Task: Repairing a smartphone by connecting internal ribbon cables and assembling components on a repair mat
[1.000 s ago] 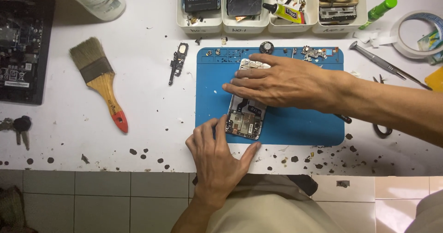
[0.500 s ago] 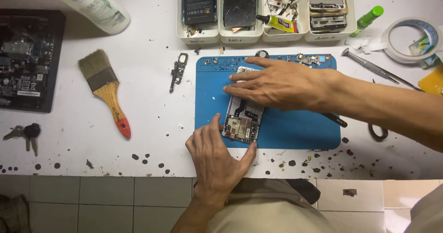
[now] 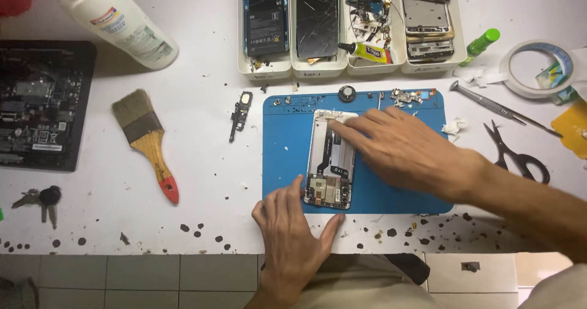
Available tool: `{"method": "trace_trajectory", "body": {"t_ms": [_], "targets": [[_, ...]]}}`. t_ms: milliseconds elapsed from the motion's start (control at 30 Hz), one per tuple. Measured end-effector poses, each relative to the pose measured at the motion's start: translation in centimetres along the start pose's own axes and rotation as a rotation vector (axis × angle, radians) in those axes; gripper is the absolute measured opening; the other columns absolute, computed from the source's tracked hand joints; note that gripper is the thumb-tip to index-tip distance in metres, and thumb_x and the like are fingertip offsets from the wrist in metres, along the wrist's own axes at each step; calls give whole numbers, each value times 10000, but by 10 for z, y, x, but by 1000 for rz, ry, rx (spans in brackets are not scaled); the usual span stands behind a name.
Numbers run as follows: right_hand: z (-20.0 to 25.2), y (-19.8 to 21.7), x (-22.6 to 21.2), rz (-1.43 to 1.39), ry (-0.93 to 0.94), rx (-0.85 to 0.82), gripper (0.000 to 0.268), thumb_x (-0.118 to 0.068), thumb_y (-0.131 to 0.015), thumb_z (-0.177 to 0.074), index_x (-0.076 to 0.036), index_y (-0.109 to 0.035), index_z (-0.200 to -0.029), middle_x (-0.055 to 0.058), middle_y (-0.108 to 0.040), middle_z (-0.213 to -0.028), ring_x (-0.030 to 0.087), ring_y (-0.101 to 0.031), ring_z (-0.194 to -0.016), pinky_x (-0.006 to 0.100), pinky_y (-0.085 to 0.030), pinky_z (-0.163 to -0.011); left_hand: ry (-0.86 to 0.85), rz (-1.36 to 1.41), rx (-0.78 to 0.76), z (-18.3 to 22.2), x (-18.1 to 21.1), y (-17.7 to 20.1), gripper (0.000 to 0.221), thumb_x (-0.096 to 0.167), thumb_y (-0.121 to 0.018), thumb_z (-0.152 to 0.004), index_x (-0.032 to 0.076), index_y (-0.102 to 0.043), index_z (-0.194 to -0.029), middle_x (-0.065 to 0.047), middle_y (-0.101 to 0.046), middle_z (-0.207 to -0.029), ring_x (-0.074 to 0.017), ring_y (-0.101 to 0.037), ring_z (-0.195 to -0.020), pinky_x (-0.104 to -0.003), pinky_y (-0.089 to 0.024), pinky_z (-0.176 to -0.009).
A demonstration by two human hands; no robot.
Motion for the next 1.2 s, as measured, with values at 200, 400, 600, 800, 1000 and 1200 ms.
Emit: {"method": "trace_trajectory", "body": {"t_ms": [200,400,600,800,1000,1200], "targets": [[36,-18,-16,-168,20,135,648,-548,-727,-880,-138,-579,-1360,143,-652,-1277,319,-655,-1039,478,-552,-890,-131,143,-56,1,9,-3,641,435,-841,-808,101,-606,-1302,-69,-705,-1086,-276,-594,-1069,-498,-353,-930],[42,-14,-23,-96,125,290,639,-656,-660,-911,-103,-660,-1231,109,-692,-1147,275,-651,-956,410,-534,-774,-158,180,-6,-7,10,4,514,352,-816,-847,83,-649,-1252,-78,-671,-1263,-281,-585,-1152,-492,-382,-974],[48,-10,-25,-124,138,375,582,-605,-704,-927,-69,-681,-1152,107,-687,-1039,245,-650,-870,400,-522,-760,-189,220,-15,-12,7,5,462,315,-801,-856,78,-666,-1229,-61,-691,-1287,-271,-599,-1137,-483,-381,-978],[52,-3,30,-378,35,388,328,-220,-752,-910,-73,-730,-1202,107,-773,-1030,206,-705,-841,378,-598,-758,-223,251,-101,-14,4,1,517,346,-797,-856,90,-651,-1281,-78,-682,-1294,-275,-593,-1163,-497,-376,-979],[81,-3,137,-95,-356,441,292,-113,-774,-952,29,-733,-1203,184,-718,-1026,277,-676,-927,360,-597,-776,-447,275,-179,-30,-2,15,376,90,-755,-895,-17,-658,-1242,-197,-695,-1242,-379,-658,-1143,-484,-588,-985],[76,-10,140,-103,-366,418,276,-119,-736,-969,-7,-736,-1221,171,-717,-1071,309,-673,-997,409,-606,-824,-584,236,-52,-66,-3,49,330,-17,-691,-947,-39,-626,-1270,-236,-706,-1067,-327,-731,-925,-357,-673,-792]]}}
Point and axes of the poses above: each hand's wrist, its own z-axis away from the middle knuckle, its own y-axis out of the back of the hand, x = y × z, the point moved 10 cm from there along -z, towards the middle knuckle
